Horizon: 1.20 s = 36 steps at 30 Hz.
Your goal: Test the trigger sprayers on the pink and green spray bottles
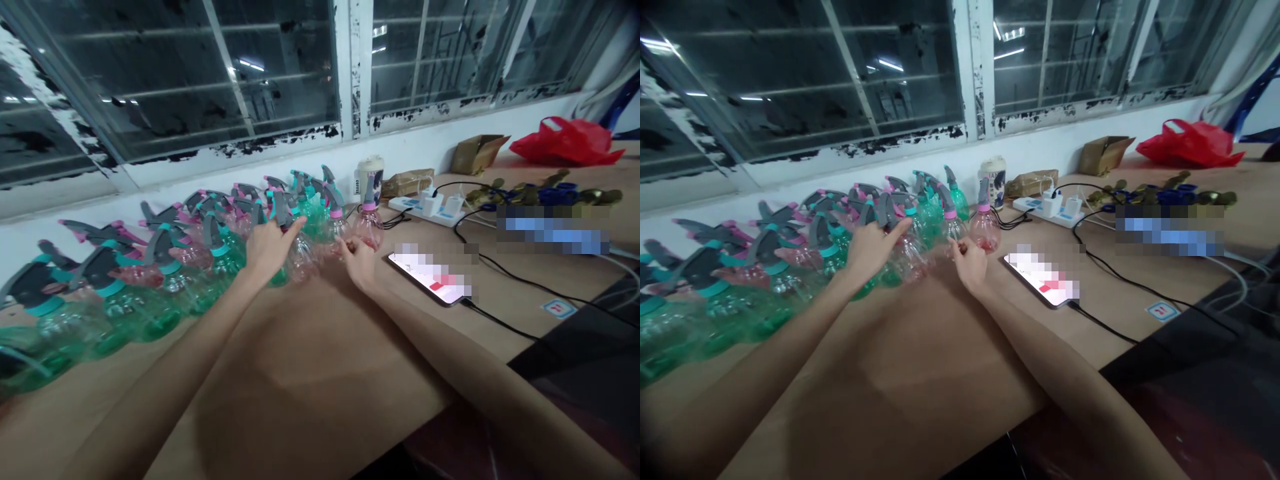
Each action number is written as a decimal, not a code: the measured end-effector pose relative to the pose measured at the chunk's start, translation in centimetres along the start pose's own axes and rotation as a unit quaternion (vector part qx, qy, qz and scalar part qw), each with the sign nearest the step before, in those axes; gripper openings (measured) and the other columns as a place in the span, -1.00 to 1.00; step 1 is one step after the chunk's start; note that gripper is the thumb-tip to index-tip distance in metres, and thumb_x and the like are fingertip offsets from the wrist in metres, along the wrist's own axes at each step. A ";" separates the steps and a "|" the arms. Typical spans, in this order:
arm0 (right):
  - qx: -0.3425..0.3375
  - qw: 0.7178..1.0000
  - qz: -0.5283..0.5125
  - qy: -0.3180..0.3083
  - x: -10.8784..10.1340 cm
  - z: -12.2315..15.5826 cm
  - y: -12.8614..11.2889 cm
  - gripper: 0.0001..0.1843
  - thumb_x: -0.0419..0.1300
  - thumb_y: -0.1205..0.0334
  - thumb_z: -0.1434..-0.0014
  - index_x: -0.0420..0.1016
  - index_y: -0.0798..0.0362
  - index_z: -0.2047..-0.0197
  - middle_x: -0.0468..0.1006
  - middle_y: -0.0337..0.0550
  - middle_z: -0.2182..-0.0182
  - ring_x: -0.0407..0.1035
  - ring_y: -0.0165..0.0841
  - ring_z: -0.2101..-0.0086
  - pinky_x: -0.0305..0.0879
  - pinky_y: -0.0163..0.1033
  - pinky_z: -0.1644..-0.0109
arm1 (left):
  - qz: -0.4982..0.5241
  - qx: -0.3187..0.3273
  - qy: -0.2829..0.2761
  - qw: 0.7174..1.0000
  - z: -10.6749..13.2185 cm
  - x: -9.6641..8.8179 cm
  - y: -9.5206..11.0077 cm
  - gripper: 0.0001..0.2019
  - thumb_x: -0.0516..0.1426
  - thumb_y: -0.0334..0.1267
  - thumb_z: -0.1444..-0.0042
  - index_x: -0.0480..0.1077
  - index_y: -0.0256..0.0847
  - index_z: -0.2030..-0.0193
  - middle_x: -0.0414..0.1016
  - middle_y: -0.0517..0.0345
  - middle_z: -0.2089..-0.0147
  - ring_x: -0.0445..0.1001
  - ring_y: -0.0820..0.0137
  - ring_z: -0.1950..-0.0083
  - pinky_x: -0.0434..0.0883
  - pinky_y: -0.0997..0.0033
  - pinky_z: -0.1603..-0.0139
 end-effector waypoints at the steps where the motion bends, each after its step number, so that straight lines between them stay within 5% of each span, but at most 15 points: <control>1: 0.000 1.000 0.000 -0.004 0.2 0.0 0.2 -0.52 -0.05 -0.16 -0.22 0.43 0.03 0.42 0.55 -0.16 0.51 0.43 -0.30 0.43 0.19 -0.30 0.35 | -0.002 -0.003 -0.004 1.000 -0.6 0.7 0.2 -0.26 -0.18 0.33 -0.09 0.49 -0.34 0.19 0.53 -0.33 0.25 0.48 -0.04 0.15 0.36 0.11 0.19; 9: -0.007 0.999 -0.007 -0.053 1.7 0.5 0.1 -0.59 0.00 -0.11 -0.21 0.43 0.02 0.39 0.55 -0.20 0.52 0.44 -0.32 0.45 0.20 -0.31 0.35 | -0.001 -0.017 -0.024 1.000 -3.6 4.7 0.5 -0.24 -0.15 0.29 -0.10 0.47 -0.46 0.14 0.50 -0.44 0.19 0.47 -0.09 0.08 0.38 0.10 0.14; 18: -0.008 0.996 -0.023 -0.091 2.9 0.3 0.8 -0.60 -0.02 -0.11 -0.21 0.41 0.03 0.35 0.53 -0.19 0.52 0.41 -0.35 0.49 0.21 -0.32 0.39 | 0.025 -0.022 -0.060 0.998 -4.1 5.9 0.6 -0.31 -0.21 0.19 -0.19 0.41 -0.44 0.07 0.52 -0.39 0.12 0.47 -0.04 0.01 0.35 0.15 0.08; 24: -0.047 0.990 -0.047 -0.122 3.2 1.1 -0.7 -0.50 0.02 -0.25 -0.12 0.41 0.03 0.25 0.55 -0.19 0.43 0.45 -0.34 0.40 0.27 -0.30 0.31 | 0.041 -0.037 -0.076 0.996 -3.2 5.8 0.7 -0.31 -0.16 0.20 -0.16 0.36 -0.49 0.03 0.51 -0.44 0.14 0.47 -0.09 0.02 0.37 0.14 0.12; 29: -0.057 0.983 0.018 -0.176 3.8 2.1 -1.7 -0.14 0.10 -0.42 0.09 0.25 0.06 -0.09 0.56 -0.10 0.39 0.46 -0.18 0.34 0.31 -0.17 0.30 | 0.063 -0.038 -0.083 0.994 -2.0 5.2 0.7 -0.36 -0.11 0.14 -0.18 0.31 -0.50 -0.04 0.49 -0.43 0.07 0.45 -0.08 -0.02 0.37 0.12 0.07; 36: -0.083 0.970 0.099 -0.206 5.0 2.2 -1.8 -0.16 0.07 -0.37 0.00 0.19 0.07 -0.15 0.56 0.02 0.30 0.47 -0.10 0.27 0.31 -0.12 0.24 | 0.090 -0.002 -0.032 0.995 3.6 3.4 0.2 -0.35 0.06 -0.08 -0.16 0.04 -0.49 -0.27 0.12 -0.38 -0.29 0.12 0.00 -0.31 0.16 0.08 -0.24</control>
Point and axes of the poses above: each hand's wrist, its own z-axis away from the middle knuckle, its own x-axis out of the palm, y = z × x, the point moved 10 cm from there along -z, towards the middle knuckle
